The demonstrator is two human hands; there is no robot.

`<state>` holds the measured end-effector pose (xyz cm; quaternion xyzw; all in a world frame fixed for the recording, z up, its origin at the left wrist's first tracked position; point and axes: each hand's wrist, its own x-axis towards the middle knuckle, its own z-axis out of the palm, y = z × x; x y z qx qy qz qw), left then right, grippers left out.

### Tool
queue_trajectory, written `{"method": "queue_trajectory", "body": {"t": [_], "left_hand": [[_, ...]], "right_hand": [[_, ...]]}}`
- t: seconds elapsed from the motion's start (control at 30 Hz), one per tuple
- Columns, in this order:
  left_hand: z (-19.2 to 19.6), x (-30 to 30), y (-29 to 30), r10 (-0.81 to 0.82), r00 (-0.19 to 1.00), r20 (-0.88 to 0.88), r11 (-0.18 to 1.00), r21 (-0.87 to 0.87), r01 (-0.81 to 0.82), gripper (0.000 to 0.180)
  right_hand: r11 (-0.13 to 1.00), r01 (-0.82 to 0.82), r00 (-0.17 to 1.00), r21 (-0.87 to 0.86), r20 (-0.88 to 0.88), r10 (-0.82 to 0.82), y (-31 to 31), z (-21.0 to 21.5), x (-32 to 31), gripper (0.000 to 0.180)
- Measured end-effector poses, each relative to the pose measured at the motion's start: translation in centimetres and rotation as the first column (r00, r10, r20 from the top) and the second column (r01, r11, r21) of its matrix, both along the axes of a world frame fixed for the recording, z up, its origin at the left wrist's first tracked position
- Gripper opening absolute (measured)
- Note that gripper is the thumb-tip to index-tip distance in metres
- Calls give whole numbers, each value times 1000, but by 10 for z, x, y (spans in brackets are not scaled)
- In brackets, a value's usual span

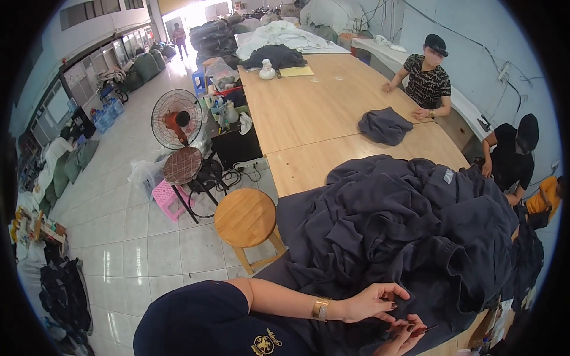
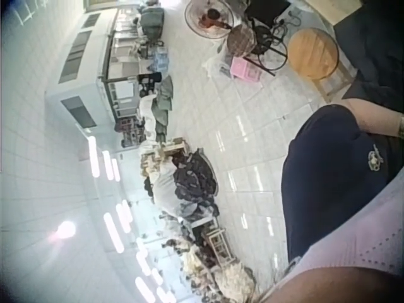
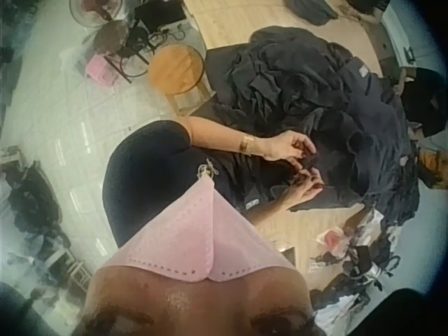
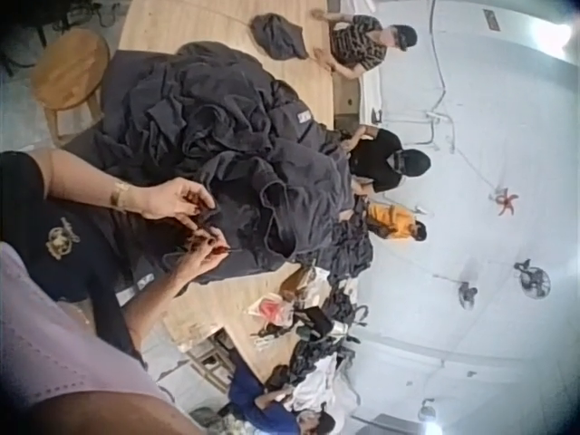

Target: Trim loose threads from finished garments using small snips or scissors.

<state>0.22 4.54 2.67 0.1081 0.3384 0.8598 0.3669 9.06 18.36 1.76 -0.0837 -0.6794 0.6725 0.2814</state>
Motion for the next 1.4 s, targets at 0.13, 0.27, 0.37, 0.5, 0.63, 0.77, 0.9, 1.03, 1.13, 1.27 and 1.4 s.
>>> {"method": "queue_trajectory", "body": {"t": [0.13, 0.27, 0.37, 0.5, 0.63, 0.77, 0.9, 1.03, 1.13, 1.27, 1.4], "left_hand": [[-4, 4, 9, -36, 999, -1, 999, 22, 36, 28], [3, -4, 11, 45, 998, -46, 999, 0, -45, 27], [2, -18, 0, 131, 989, -65, 988, -73, -136, 27], [-2, -19, -6, 120, 992, 25, 993, 14, -120, 28], [0, -10, 4, 64, 997, 37, 998, 26, -65, 29], [2, -6, 0, 67, 997, 48, 998, -2, -67, 28], [-1, -7, -3, 81, 996, -22, 997, 5, -81, 28], [-1, -7, -3, 82, 995, -59, 997, 1, -82, 28], [-6, -8, -3, 75, 994, -74, 997, 36, -72, 28], [-6, -7, -3, 66, 995, -76, 998, 24, -64, 29], [-6, -7, -4, 55, 996, -70, 998, 32, -53, 29]], "right_hand": [[982, 153, 988, -107, 43, -149, -2, 0, 7, 26], [987, 141, 987, 72, 62, -145, -5, 4, 3, 46], [995, 4, 998, -101, 63, 3, -21, 11, -10, 30], [998, 43, 970, -40, 242, -32, -31, 10, -6, 18], [945, 155, 941, 288, 248, -230, -29, 15, 7, 26], [922, 121, 929, 369, 286, -236, -34, 16, 9, 30], [898, 76, 929, 433, 296, -222, -36, 18, 3, 33], [888, 52, 930, 456, 302, -209, -34, 19, 0, 34], [875, 53, 934, 481, 287, -215, -34, 17, -1, 34], [877, 48, 931, 479, 297, -214, -34, 20, 0, 33], [877, 51, 935, 477, 287, -210, -34, 22, 0, 31]]}}
